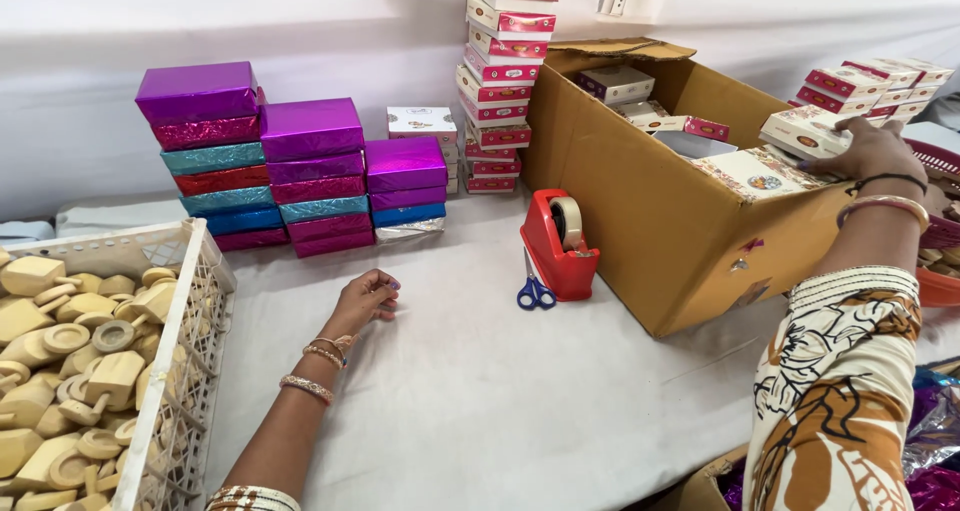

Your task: The person places wooden items into a small white box, closes it, and then wraps the box in shiny metallic foil. They use a tape dispenser to secure the wrapping and place the finished package on a stack of other wrapped boxes.

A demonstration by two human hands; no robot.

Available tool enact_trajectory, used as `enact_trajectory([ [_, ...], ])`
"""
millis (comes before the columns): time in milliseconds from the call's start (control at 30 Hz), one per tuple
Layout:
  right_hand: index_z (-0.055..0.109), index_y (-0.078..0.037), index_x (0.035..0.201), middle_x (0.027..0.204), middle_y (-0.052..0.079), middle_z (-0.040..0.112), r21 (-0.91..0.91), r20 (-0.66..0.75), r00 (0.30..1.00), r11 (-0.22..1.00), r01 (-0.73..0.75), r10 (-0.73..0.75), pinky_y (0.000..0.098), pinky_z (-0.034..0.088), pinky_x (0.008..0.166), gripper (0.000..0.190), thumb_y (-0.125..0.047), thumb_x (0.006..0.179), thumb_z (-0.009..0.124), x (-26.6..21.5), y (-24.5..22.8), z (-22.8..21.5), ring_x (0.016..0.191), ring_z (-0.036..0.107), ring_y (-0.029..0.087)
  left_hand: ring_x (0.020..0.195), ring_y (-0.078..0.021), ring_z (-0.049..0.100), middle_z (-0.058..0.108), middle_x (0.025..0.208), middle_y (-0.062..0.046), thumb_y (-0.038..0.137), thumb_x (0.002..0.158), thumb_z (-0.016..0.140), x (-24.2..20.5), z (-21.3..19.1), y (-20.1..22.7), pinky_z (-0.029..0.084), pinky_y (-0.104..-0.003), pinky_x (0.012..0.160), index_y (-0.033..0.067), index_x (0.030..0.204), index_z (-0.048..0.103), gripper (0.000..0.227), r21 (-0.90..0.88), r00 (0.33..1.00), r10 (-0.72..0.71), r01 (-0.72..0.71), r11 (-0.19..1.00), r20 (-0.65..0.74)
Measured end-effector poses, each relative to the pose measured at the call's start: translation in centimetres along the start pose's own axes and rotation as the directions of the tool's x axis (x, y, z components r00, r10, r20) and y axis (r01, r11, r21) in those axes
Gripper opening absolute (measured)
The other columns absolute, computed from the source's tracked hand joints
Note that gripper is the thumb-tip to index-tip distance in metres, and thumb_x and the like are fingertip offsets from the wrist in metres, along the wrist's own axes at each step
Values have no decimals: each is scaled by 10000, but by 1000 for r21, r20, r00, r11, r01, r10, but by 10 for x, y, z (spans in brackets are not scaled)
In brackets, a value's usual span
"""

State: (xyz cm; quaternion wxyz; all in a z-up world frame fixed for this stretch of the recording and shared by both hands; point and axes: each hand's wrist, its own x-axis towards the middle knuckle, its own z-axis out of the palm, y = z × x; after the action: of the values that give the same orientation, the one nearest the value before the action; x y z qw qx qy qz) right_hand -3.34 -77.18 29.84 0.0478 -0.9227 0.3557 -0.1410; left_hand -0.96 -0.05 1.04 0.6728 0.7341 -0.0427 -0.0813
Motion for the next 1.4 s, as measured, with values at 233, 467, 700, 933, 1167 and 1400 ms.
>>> enact_trajectory([
  [233,616,-106,1422,1165,295,702,-217,-249,941,960,176,-229,558,620,814,854,-578,759,875,20,15,26,1082,702,460,856,-150,690,674,959,-61,137,950,638,0,-6,-3,634,-327,683,38,1045,686,145,48,999,39,-38,998,-26],
  [467,631,64,1106,1044,234,708,-40,-723,510,766,642,-466,425,622,737,480,-313,875,817,-5,-45,-36,884,726,321,858,-149,695,694,964,-58,153,964,636,12,-18,-8,615,-328,677,39,1036,684,144,16,993,99,-98,995,-58],
  [700,685,-1,1269,1007,162,735,332,-429,358,224,916,-829,364,579,751,508,-197,829,848,-221,-216,-96,841,708,229,930,-178,697,700,1025,-92,285,1000,642,-4,-27,24,623,-360,732,47,1086,656,254,-173,978,206,-206,963,-18],
  [933,680,-60,1209,1118,171,713,306,-215,127,56,950,-968,465,542,889,579,-269,692,835,-368,-341,60,1035,670,371,1413,-269,419,336,1548,-99,481,681,859,-39,-28,62,439,-444,1132,254,1582,160,1163,-135,926,226,-193,972,301],
  [1167,590,-126,1287,1198,122,687,403,144,127,175,898,-981,484,522,942,653,-422,744,801,-407,-350,127,1094,656,366,1431,-274,409,394,1521,-149,347,577,965,-22,-33,13,394,-423,1183,260,1596,190,1283,77,940,214,-242,967,264],
  [1400,394,-211,1484,1376,155,436,644,346,11,246,724,-938,456,467,1050,925,-574,727,781,-400,-349,158,1278,504,369,1459,-285,378,265,1531,-108,200,635,964,-23,-30,7,357,-420,1246,247,1592,250,1195,110,883,303,-362,926,358],
])
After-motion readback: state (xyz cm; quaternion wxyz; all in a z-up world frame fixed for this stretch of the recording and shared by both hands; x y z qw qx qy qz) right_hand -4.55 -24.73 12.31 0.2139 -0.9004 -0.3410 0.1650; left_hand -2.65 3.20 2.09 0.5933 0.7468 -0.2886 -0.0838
